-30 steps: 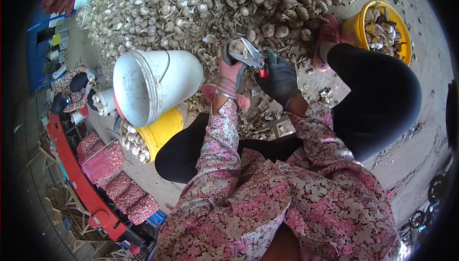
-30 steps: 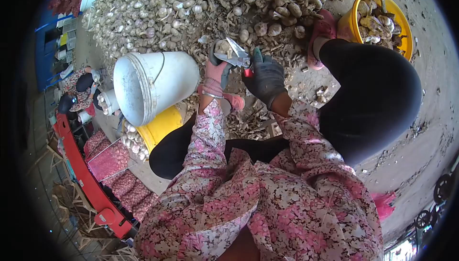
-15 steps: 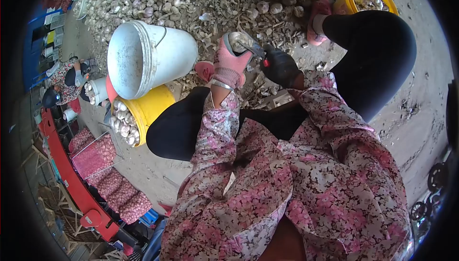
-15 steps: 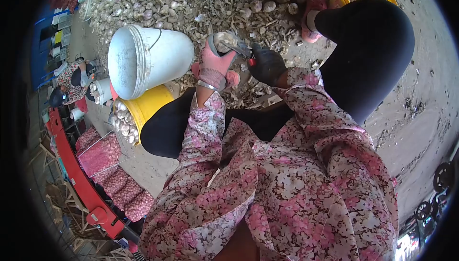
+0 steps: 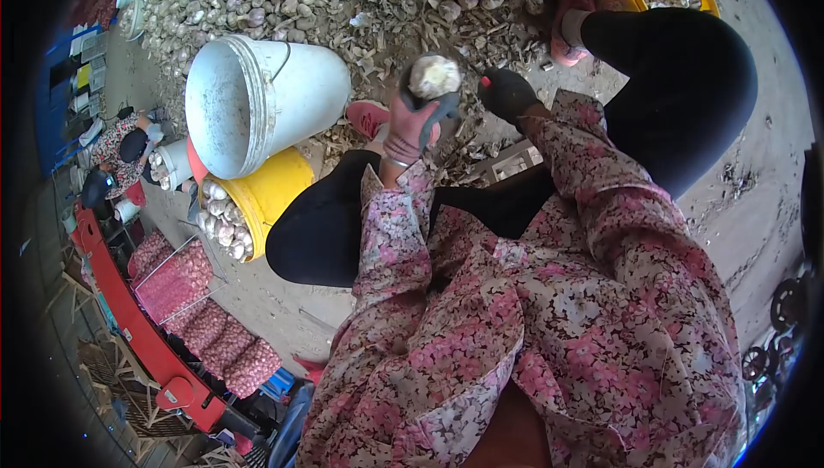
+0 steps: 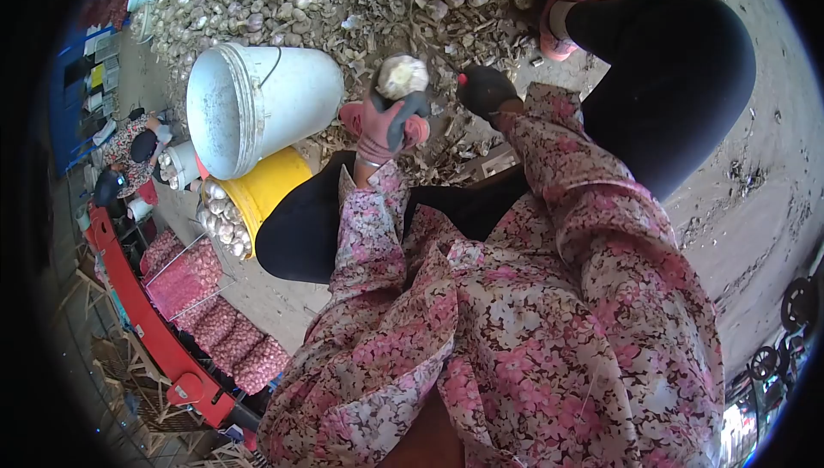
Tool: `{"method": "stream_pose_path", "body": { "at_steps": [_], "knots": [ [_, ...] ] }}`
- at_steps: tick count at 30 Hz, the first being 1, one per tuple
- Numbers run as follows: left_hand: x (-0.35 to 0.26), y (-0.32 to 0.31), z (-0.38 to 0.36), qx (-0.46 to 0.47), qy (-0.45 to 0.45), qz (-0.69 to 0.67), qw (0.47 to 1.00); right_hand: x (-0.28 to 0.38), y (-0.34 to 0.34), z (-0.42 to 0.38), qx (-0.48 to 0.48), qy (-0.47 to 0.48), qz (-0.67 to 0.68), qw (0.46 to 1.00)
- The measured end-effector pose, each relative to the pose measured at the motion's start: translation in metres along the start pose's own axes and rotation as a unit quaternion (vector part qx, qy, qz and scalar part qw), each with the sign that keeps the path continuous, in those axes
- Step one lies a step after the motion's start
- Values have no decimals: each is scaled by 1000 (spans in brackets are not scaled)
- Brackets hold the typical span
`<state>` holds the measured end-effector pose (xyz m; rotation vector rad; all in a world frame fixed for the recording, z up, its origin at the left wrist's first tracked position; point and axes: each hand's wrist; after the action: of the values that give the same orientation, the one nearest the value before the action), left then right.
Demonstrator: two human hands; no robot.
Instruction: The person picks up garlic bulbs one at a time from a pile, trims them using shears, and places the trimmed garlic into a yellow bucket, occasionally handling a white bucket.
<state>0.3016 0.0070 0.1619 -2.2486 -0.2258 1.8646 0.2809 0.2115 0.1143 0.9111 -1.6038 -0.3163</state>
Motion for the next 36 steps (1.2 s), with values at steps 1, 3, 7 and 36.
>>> {"method": "stream_pose_path", "body": {
  "at_steps": [1,3,7,36],
  "knots": [
    [5,21,3,-17,36,-58,998,4,1,2,8,-63,48,997],
    [-40,21,-2,-57,8,-68,996,-8,-26,1,27,-224,350,909],
    [-120,60,26,-40,-213,-513,831,12,-29,-9,-23,-380,643,665],
    [42,12,119,-76,93,149,982,37,51,35,-72,-85,9,994]
  ]
}}
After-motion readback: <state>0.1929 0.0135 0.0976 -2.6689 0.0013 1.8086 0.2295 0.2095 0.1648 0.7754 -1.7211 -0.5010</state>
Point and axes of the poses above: each hand's wrist, its own z-axis towards the middle knuckle, its own y-axis out of the back of the hand, x = y × z, and after that the axes turned 2 degrees about -x, right-handed
